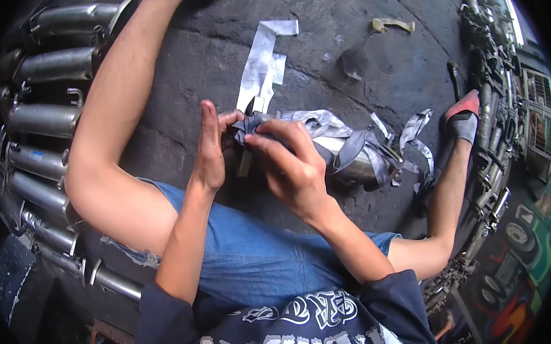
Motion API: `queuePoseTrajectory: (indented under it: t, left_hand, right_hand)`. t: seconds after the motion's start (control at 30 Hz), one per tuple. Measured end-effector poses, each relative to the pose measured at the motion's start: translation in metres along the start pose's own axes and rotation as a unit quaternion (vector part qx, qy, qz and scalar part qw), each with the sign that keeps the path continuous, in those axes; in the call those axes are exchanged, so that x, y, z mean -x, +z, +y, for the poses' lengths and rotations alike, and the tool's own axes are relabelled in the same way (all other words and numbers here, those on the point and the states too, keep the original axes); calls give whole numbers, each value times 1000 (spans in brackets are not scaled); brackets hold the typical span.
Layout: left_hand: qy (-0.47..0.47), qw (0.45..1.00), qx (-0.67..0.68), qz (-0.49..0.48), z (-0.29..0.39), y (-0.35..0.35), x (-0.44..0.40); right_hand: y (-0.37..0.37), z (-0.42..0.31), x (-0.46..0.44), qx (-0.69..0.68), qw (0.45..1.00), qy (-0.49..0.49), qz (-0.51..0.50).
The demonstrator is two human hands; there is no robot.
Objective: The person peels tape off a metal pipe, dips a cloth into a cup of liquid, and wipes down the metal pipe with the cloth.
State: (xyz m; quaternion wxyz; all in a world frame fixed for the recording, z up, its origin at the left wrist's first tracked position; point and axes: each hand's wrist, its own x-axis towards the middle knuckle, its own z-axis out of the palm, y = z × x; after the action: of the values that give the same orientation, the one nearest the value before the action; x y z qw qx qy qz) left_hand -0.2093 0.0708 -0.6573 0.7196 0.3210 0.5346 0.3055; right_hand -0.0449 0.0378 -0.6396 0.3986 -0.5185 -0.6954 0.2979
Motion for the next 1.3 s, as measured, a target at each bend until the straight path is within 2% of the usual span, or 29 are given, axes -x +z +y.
queuePoseTrajectory:
  t: [0.1,0.23,0.3,0.33,0.37,0.43,0.47,0.5,0.57,0.6,0.63,0.7,0.77,0.83,0.87,0.9,0.97,1.03,1.1,1.17,1.27,1.3]
  left_hand:
    - [13,999,-37,29,0,2,-6]
    - [13,1000,24,16,0,1,-13]
    - [49,998,-27,14,12,9,-11]
    - [45,996,-48,61,14,12,-11]
    - [42,996,-46,64,14,10,-9]
    - [-12,999,-41,29,16,5,-13]
    - [43,999,0,-1,-4,-1,-27]
    - [46,999,2,1,-12,-5,-33]
    - [25,1000,0,12,-26,-9,-35]
    - [34,996,33,77,-32,-2,-35]
    - [27,996,32,75,-36,-6,-33]
    - [25,997,31,-68,-7,-6,-25]
    - [32,999,-1,-42,-4,-3,-26]
    - [23,997,-70,-4,-7,-7,-25]
    - [24,996,-78,36,-9,-2,-25]
    - [25,996,-80,36,-8,-2,-27]
    - [16,996,-69,48,-10,-3,-25]
    - [-10,997,-70,23,0,-7,-22]
    - [-47,983,24,177,8,-7,-16]
    - [-27,983,55,173,7,-15,-17]
    - [-2,975,170,142,8,-19,-7]
    - [-6,976,163,141,8,-18,-5]
  right_hand:
    - [5,-9,20,11,998,-53,-21]
    - [10,-7,20,3,995,-78,-69]
    - [-1,6,-3,6,996,-78,-45]
    - [-4,9,-14,22,999,-42,-13]
    - [-3,16,-20,8,1000,-14,4]
    - [1,9,-14,25,999,-29,5]
    - [4,3,-4,23,998,-54,-14]
    - [9,1,5,6,995,-95,-16]
    - [13,-4,15,-20,996,-90,-21]
    - [11,-1,12,-17,996,-82,-25]
    - [7,4,8,-14,997,-70,-27]
    - [6,9,-9,-22,999,18,35]
    - [6,8,-6,-35,998,25,39]
    - [-11,8,-2,-3,997,70,39]
    - [-22,16,-4,62,994,77,50]
    - [-33,20,-9,81,986,143,36]
    - [-44,49,-6,131,982,134,-33]
    - [-42,53,-1,108,985,135,-27]
    - [-40,55,-2,84,989,118,-21]
    - [-37,55,-2,114,990,84,6]
    - [-35,56,-5,103,990,98,14]
    - [-35,56,-5,106,990,97,15]
